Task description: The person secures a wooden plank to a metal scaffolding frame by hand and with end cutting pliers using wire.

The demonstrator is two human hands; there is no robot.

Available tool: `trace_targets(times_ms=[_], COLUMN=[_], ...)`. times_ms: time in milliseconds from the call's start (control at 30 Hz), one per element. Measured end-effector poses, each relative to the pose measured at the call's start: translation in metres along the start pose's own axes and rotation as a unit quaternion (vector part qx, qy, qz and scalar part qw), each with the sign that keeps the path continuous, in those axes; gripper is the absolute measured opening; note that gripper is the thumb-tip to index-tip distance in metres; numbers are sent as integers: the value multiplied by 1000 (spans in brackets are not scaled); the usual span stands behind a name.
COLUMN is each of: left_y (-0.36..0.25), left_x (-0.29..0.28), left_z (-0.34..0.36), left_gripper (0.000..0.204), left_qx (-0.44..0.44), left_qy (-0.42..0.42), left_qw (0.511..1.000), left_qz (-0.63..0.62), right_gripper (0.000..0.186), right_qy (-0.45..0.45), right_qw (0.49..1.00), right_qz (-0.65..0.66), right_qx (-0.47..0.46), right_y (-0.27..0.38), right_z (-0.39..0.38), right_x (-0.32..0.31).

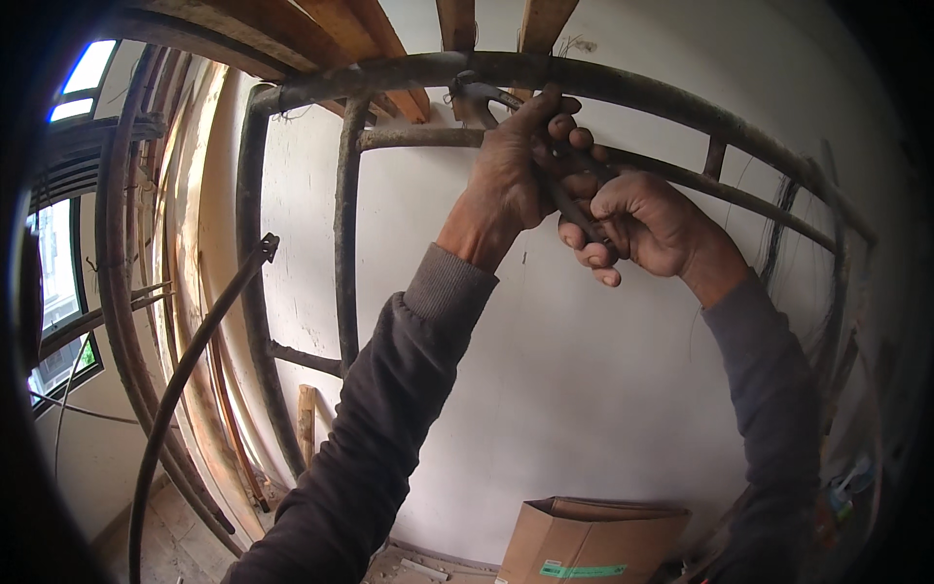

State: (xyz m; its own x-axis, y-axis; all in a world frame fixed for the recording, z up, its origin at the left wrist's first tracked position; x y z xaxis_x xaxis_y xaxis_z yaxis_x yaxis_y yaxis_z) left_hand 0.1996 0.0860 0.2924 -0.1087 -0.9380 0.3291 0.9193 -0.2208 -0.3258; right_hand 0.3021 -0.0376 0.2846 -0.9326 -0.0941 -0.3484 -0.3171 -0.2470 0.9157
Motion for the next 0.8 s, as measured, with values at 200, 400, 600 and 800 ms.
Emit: trace_targets(times_ms=[200, 400, 600, 800], left_y=[6, 17, 21, 21], left_x=[-6, -12, -9, -11], left_z=[0, -27, -19, -14], left_gripper=[35, 53, 45, 36], left_qx=[12, -13, -61, -63], left_qy=[-9, 90, 50, 14], left_qw=[998, 993, 993, 987], left_qz=[56, 78, 90, 150], right_gripper=[50, 50, 48, 48], right_qy=[10, 34, 48, 50], right_qw=[1000, 999, 998, 998], right_qz=[-15, 1, -8, -19], right_qx=[-11, -19, -31, -38], right_y=[-4, -11, -11, -16], right_z=[2, 12, 14, 22], right_x=[-12, -20, -29, -37])
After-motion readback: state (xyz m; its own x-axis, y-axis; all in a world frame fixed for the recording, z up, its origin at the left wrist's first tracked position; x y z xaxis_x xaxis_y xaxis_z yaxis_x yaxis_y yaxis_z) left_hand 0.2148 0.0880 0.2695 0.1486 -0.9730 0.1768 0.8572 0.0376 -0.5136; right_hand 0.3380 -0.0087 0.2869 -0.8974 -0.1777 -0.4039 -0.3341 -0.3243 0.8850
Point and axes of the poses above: each hand's wrist, its own z-axis towards the middle knuckle, its own x-axis out of the palm, y = z × x, the point moved 1 cm from there along z, towards the middle knuckle, and after that the axes turned 8 degrees about x, right-handed, at the moved point
